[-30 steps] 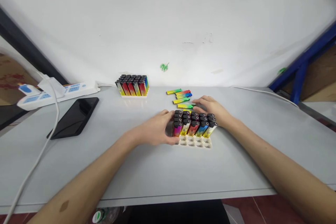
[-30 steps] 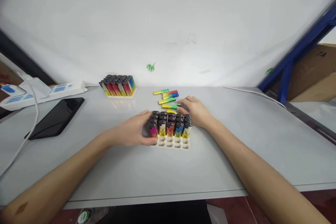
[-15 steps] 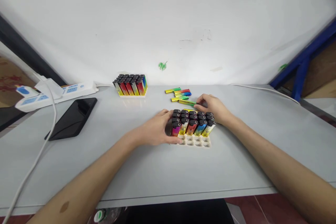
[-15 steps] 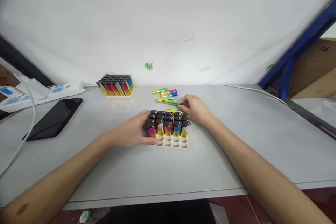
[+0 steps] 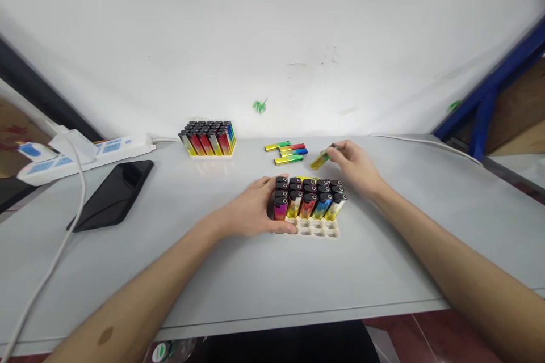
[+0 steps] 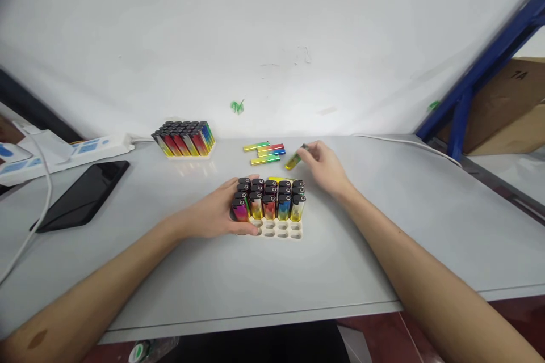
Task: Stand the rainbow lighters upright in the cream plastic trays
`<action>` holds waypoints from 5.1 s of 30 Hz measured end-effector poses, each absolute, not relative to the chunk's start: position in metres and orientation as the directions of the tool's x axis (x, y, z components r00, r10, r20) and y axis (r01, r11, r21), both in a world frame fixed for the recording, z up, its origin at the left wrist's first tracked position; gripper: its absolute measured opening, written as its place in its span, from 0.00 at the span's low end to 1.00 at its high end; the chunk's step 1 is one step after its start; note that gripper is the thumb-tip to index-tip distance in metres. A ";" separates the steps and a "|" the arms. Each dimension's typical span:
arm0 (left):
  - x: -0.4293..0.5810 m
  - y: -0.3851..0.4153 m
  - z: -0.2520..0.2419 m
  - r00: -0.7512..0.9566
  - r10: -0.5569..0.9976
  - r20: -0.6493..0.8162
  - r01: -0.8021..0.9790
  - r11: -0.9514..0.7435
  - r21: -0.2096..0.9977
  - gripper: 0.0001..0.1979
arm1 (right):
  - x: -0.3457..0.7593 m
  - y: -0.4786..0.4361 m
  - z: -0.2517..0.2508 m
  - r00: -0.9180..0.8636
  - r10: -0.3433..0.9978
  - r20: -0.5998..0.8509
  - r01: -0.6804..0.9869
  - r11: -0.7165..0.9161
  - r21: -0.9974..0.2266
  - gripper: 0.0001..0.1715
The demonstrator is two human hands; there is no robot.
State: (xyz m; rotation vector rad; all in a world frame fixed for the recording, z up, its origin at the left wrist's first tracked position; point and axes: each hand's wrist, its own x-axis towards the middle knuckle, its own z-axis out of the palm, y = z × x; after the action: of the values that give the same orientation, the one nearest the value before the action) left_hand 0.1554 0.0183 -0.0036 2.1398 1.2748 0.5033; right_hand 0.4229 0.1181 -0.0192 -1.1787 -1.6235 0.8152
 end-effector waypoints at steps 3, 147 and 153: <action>0.156 0.018 -0.003 0.472 0.881 0.019 0.659 -0.367 0.656 0.50 | 0.422 0.113 -0.011 0.029 0.983 0.183 0.012 0.183 -0.983 0.22; 0.152 0.016 -0.002 0.504 0.864 0.023 0.568 -0.351 0.744 0.41 | 0.417 0.100 -0.027 -0.664 0.665 0.341 0.616 0.746 -0.255 0.19; 0.151 0.016 -0.002 0.513 0.858 0.032 0.565 -0.365 0.740 0.41 | 0.415 0.101 -0.022 -0.514 0.808 0.287 0.566 0.572 -0.594 0.10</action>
State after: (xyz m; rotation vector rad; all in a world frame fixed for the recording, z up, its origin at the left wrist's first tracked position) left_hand 0.1509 0.0160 -0.0021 2.0734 1.1566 0.5513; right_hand 0.4155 0.1006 -0.0221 -1.0959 -2.2622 0.5870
